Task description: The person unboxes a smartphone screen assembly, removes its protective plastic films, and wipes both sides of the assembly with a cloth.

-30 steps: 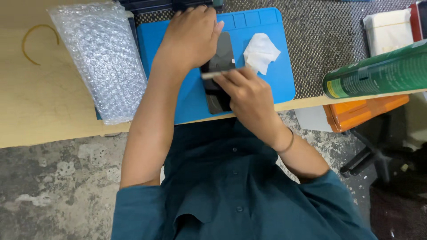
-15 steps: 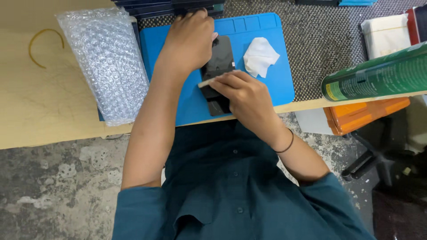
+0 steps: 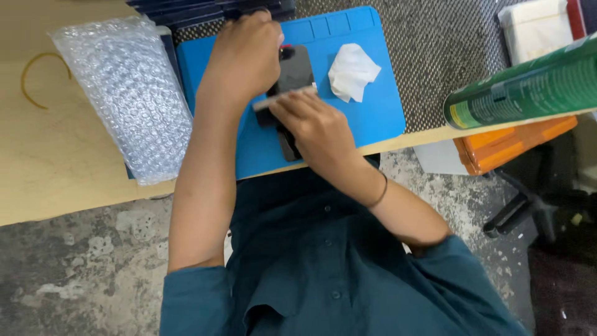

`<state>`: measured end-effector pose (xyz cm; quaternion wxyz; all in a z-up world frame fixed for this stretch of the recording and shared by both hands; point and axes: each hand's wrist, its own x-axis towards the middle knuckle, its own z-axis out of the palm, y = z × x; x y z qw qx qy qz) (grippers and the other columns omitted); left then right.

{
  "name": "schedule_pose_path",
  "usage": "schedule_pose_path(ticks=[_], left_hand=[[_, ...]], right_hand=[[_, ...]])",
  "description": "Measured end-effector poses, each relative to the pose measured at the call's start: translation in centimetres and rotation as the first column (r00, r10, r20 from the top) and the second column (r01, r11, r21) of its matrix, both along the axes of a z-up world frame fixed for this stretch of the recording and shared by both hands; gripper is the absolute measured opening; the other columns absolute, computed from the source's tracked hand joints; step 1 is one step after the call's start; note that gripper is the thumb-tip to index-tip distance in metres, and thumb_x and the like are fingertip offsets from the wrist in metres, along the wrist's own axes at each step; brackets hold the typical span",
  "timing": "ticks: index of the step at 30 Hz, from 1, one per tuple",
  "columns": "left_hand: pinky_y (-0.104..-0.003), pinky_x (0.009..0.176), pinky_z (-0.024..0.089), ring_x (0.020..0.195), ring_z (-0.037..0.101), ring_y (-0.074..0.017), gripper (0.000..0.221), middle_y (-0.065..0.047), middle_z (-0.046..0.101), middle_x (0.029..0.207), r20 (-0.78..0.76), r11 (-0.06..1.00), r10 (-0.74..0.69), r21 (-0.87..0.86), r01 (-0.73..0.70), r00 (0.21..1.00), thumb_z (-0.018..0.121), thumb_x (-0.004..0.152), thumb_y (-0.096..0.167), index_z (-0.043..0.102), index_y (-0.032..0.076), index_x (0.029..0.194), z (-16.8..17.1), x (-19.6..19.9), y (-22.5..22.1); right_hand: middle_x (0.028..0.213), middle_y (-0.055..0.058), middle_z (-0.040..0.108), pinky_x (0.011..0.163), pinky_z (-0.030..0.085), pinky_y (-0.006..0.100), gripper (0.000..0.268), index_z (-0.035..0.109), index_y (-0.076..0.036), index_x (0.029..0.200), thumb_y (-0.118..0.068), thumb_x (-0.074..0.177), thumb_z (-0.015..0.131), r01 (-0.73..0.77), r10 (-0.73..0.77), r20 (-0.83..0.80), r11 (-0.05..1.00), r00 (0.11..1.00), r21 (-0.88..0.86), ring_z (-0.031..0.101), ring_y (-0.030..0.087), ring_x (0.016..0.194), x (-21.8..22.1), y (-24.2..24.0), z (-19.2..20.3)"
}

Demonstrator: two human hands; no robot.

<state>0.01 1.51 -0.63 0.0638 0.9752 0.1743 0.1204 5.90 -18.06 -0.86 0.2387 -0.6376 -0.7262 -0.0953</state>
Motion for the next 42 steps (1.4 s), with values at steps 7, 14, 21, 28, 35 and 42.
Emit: schedule_pose_path(ticks=[7, 14, 21, 28, 35, 42], left_hand=[[-0.056, 0.070, 0.049, 0.075, 0.059, -0.0437, 0.028, -0.018, 0.060, 0.090, -0.021, 0.998, 0.013, -0.054, -0.014, 1.000, 0.048, 0.100, 0.000, 0.057, 0.004, 0.074, 1.1, -0.3, -0.2], [-0.058, 0.070, 0.049, 0.074, 0.060, -0.0457, 0.029, -0.019, 0.061, 0.089, -0.038, 0.998, 0.006, -0.066, -0.008, 0.999, 0.048, 0.101, 0.001, 0.059, 0.004, 0.074, 1.2, -0.5, -0.4], [-0.061, 0.067, 0.050, 0.080, 0.063, -0.0464, 0.048, -0.021, 0.065, 0.098, -0.002, 0.968, 0.060, -0.242, -0.058, 0.998, 0.039, 0.116, 0.029, 0.069, -0.002, 0.094, 2.0, -0.4, -0.1], [-0.061, 0.065, 0.043, 0.073, 0.056, -0.0427, 0.062, -0.018, 0.058, 0.086, 0.020, 0.911, 0.105, -0.403, -0.088, 0.994, 0.030, 0.118, 0.042, 0.056, 0.004, 0.075, 3.7, -1.0, -0.9], [-0.055, 0.054, 0.036, 0.059, 0.049, -0.0382, 0.061, -0.012, 0.054, 0.068, 0.173, 0.893, 0.121, -0.449, -0.031, 0.977, 0.026, 0.115, 0.045, 0.049, 0.009, 0.072, 3.6, -1.5, -1.3], [-0.060, 0.063, 0.047, 0.091, 0.062, -0.0530, 0.043, -0.025, 0.069, 0.112, 0.333, 0.941, 0.110, -0.339, 0.010, 0.937, 0.036, 0.111, 0.037, 0.059, 0.004, 0.126, 2.0, -0.9, -0.6]], right_hand=[[0.120, 0.018, 0.069, 0.097, 0.057, 0.047, 0.030, 0.069, 0.002, 0.124, 0.005, 0.099, 0.054, 0.016, -0.019, 0.039, 0.996, 0.999, 0.084, 0.068, 0.038, 0.112, -0.1, 1.5, -0.7], [0.123, 0.019, 0.069, 0.104, 0.054, 0.049, 0.030, 0.068, 0.002, 0.127, 0.005, 0.098, 0.060, -0.009, 0.008, -0.037, 1.000, 0.999, -0.030, 0.067, 0.039, 0.116, -1.4, -0.9, 0.7], [0.079, 0.012, 0.058, 0.053, 0.047, 0.048, 0.027, 0.068, -0.004, 0.085, 0.017, 0.071, 0.058, 0.081, -0.079, -0.024, 0.995, 0.997, 0.064, 0.058, 0.038, 0.072, 0.9, 5.0, -0.9], [0.114, 0.014, 0.072, 0.071, 0.055, 0.049, 0.054, 0.074, -0.002, 0.119, 0.016, 0.070, 0.058, -0.036, 0.032, -0.061, 0.997, 0.998, -0.062, 0.068, 0.039, 0.093, 2.1, 2.2, 0.8], [0.096, 0.015, 0.072, 0.053, 0.046, 0.049, 0.050, 0.077, -0.004, 0.111, 0.015, 0.069, 0.057, -0.003, 0.000, -0.048, 0.998, 0.999, -0.067, 0.066, 0.040, 0.080, 3.4, 4.1, 0.9], [0.072, 0.011, 0.055, 0.038, 0.026, 0.046, 0.014, 0.058, -0.006, 0.073, 0.006, 0.066, 0.057, 0.117, -0.122, 0.124, 0.992, 0.985, 0.049, 0.044, 0.038, 0.047, 6.4, 8.2, -2.6]])
